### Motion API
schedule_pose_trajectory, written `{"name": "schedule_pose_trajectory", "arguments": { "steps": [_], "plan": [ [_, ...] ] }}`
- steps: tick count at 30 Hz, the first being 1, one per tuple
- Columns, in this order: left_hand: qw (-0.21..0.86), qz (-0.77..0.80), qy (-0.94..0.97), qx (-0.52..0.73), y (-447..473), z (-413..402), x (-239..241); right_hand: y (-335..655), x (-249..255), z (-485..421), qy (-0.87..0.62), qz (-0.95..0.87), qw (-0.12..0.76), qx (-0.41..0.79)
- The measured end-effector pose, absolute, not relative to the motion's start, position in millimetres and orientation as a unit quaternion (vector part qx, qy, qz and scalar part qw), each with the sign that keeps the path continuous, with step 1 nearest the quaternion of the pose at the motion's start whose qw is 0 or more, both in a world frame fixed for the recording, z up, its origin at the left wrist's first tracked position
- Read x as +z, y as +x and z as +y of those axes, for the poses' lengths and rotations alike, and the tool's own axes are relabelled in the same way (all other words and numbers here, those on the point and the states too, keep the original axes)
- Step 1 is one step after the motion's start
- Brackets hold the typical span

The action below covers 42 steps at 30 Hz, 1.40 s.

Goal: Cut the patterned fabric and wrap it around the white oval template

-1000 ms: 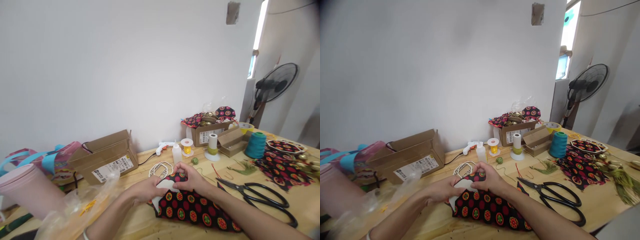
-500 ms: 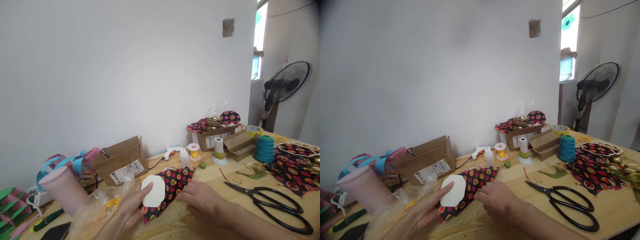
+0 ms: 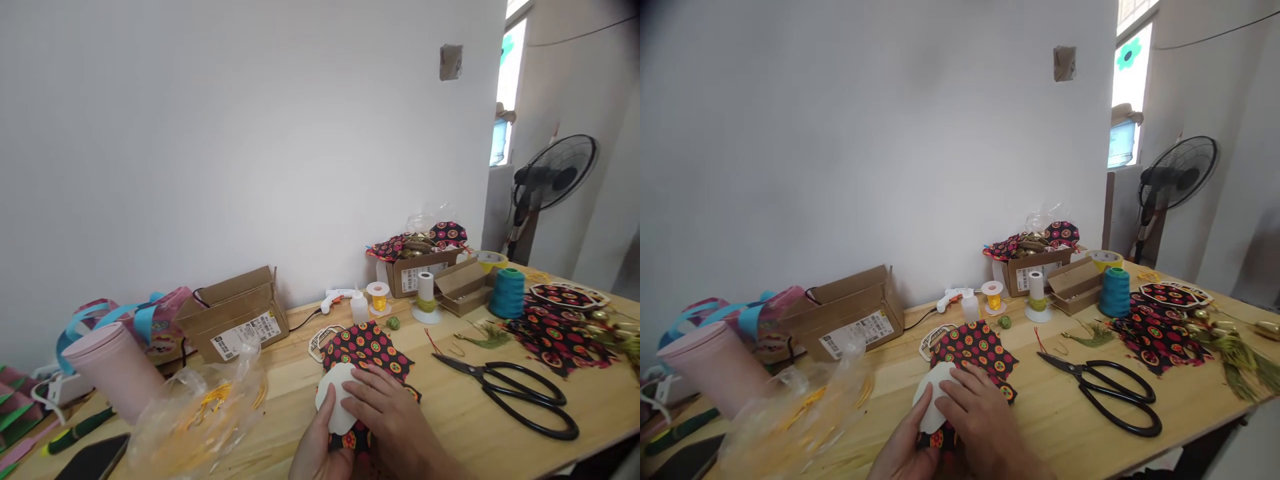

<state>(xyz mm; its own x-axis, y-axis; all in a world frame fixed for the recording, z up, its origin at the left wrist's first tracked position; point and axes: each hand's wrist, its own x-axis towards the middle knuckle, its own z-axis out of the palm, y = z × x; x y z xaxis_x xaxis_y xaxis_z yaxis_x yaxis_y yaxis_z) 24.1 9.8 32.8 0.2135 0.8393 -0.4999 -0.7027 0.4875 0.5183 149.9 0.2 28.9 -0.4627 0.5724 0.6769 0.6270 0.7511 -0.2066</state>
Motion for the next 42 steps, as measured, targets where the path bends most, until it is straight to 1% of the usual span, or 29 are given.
{"name": "schedule_pose_trajectory", "arguments": {
  "steps": [4, 9, 14, 19, 24, 29, 34, 40, 42],
  "plan": [
    [0.789, 0.369, 0.055, 0.488, 20, 5, 41, 156, 21, 1, -0.348, -0.854, 0.387, -0.001],
    [0.840, 0.316, 0.055, 0.439, 8, 2, 54, 160, 14, 5, -0.321, -0.832, 0.450, 0.051],
    [0.832, 0.336, 0.082, 0.435, 10, 6, 54, 162, 18, 5, -0.300, -0.818, 0.487, 0.056],
    [0.837, 0.354, 0.071, 0.412, 16, 8, 52, 164, 25, 1, -0.292, -0.828, 0.478, 0.035],
    [0.831, 0.350, 0.062, 0.429, 18, 7, 55, 166, 28, -3, -0.300, -0.840, 0.451, -0.018],
    [0.790, 0.382, 0.099, 0.469, 17, 7, 52, 172, 26, -7, -0.352, -0.846, 0.394, -0.070],
    [0.771, 0.419, 0.127, 0.463, 17, 4, 53, 186, 20, -6, -0.444, -0.801, 0.391, -0.094],
    [0.768, 0.424, 0.130, 0.462, 18, 2, 46, 194, 19, -22, -0.531, -0.741, 0.410, -0.023],
    [0.772, 0.430, 0.128, 0.450, 17, 2, 42, 213, 17, -27, -0.560, -0.723, 0.403, -0.026]
  ]
}}
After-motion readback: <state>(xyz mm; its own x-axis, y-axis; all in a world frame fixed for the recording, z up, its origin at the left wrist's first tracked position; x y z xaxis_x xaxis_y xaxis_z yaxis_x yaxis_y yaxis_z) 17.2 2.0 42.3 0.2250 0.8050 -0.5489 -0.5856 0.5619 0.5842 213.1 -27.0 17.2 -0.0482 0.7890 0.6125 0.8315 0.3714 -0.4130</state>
